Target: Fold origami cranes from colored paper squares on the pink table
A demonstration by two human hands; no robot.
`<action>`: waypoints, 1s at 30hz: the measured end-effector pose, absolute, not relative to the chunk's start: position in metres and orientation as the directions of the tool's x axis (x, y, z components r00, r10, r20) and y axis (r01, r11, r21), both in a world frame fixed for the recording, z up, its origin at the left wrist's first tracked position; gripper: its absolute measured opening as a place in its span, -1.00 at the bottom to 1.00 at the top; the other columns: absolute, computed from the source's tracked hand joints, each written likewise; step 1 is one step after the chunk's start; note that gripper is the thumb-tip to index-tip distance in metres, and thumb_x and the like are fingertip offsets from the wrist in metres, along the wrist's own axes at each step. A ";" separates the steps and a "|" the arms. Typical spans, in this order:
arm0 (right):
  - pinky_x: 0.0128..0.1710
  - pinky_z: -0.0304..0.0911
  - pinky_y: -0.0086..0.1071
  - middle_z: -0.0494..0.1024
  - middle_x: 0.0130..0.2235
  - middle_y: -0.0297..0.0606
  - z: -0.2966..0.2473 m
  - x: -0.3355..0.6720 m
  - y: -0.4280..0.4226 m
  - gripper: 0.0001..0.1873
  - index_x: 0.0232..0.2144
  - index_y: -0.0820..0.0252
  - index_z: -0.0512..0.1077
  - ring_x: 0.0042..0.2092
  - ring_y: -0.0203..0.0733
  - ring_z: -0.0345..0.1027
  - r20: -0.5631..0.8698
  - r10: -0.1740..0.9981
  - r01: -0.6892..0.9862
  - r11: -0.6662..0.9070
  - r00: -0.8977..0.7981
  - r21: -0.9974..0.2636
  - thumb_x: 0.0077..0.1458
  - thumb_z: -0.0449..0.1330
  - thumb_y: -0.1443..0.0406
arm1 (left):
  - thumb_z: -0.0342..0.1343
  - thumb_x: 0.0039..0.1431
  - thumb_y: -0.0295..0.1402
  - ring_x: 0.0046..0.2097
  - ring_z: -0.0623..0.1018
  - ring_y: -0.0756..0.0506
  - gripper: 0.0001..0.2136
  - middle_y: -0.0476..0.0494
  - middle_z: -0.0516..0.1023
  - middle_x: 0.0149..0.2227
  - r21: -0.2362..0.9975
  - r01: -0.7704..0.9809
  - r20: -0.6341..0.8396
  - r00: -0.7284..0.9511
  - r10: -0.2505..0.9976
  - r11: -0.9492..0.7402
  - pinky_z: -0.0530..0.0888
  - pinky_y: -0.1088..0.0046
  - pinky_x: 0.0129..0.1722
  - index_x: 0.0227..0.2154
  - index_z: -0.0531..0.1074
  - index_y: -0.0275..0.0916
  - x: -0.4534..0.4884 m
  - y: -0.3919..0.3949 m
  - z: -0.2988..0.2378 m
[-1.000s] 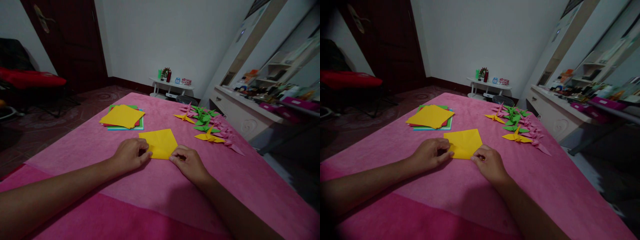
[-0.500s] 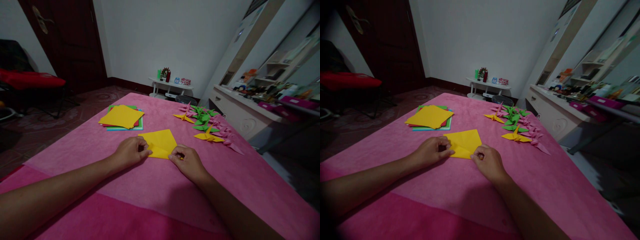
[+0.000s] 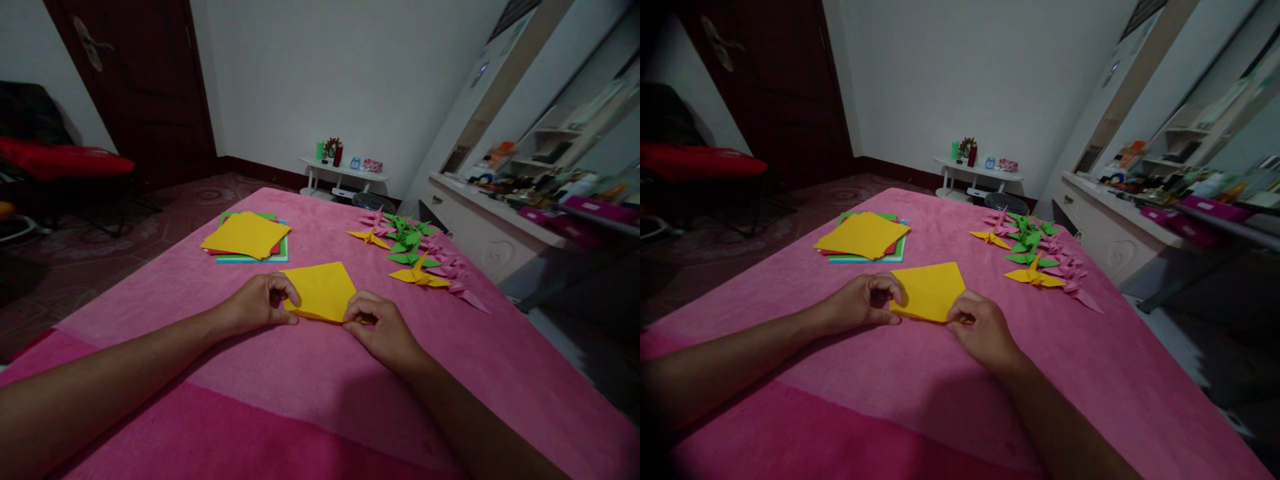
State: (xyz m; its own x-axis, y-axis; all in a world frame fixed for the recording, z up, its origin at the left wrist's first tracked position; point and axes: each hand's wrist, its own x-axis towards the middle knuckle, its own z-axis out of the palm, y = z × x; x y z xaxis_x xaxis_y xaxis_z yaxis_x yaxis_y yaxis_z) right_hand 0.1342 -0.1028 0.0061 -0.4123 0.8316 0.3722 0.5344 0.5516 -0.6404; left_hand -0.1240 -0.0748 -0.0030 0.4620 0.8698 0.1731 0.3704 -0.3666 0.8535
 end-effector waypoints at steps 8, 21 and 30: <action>-0.31 0.08 -0.32 0.43 -0.36 -0.23 0.018 0.153 -0.101 -0.82 -0.49 0.22 0.37 -0.30 -0.22 0.23 0.619 0.533 0.621 0.778 -0.577 -0.091 -0.03 0.10 0.55 | 0.27 -0.18 -0.42 -0.02 0.37 -0.12 -0.54 -0.14 0.34 0.00 0.745 0.403 0.357 0.432 0.828 -0.532 0.37 0.35 -0.08 -0.11 0.37 -0.18 -0.126 -0.077 -0.002; -0.30 0.10 -0.32 0.43 -0.34 -0.21 0.016 0.157 -0.100 -0.79 -0.48 0.19 0.37 -0.28 -0.20 0.23 0.549 0.554 0.640 0.767 -0.626 -0.044 -0.01 0.04 0.54 | -0.03 -0.12 -0.64 -0.09 0.44 -0.05 -0.63 -0.14 0.43 -0.14 0.775 0.369 0.329 0.456 0.827 -0.512 0.40 0.39 -0.09 -0.26 0.50 -0.23 -0.124 -0.077 0.001; -0.29 0.13 -0.32 0.44 -0.33 -0.20 0.016 0.156 -0.100 -0.78 -0.47 0.20 0.37 -0.27 -0.19 0.25 0.535 0.575 0.646 0.760 -0.618 -0.071 -0.03 0.04 0.56 | -0.05 -0.12 -0.64 -0.19 0.46 -0.03 -0.62 -0.12 0.47 -0.23 0.731 0.425 0.330 0.465 0.821 -0.534 0.40 0.43 -0.15 -0.24 0.50 -0.26 -0.125 -0.079 0.001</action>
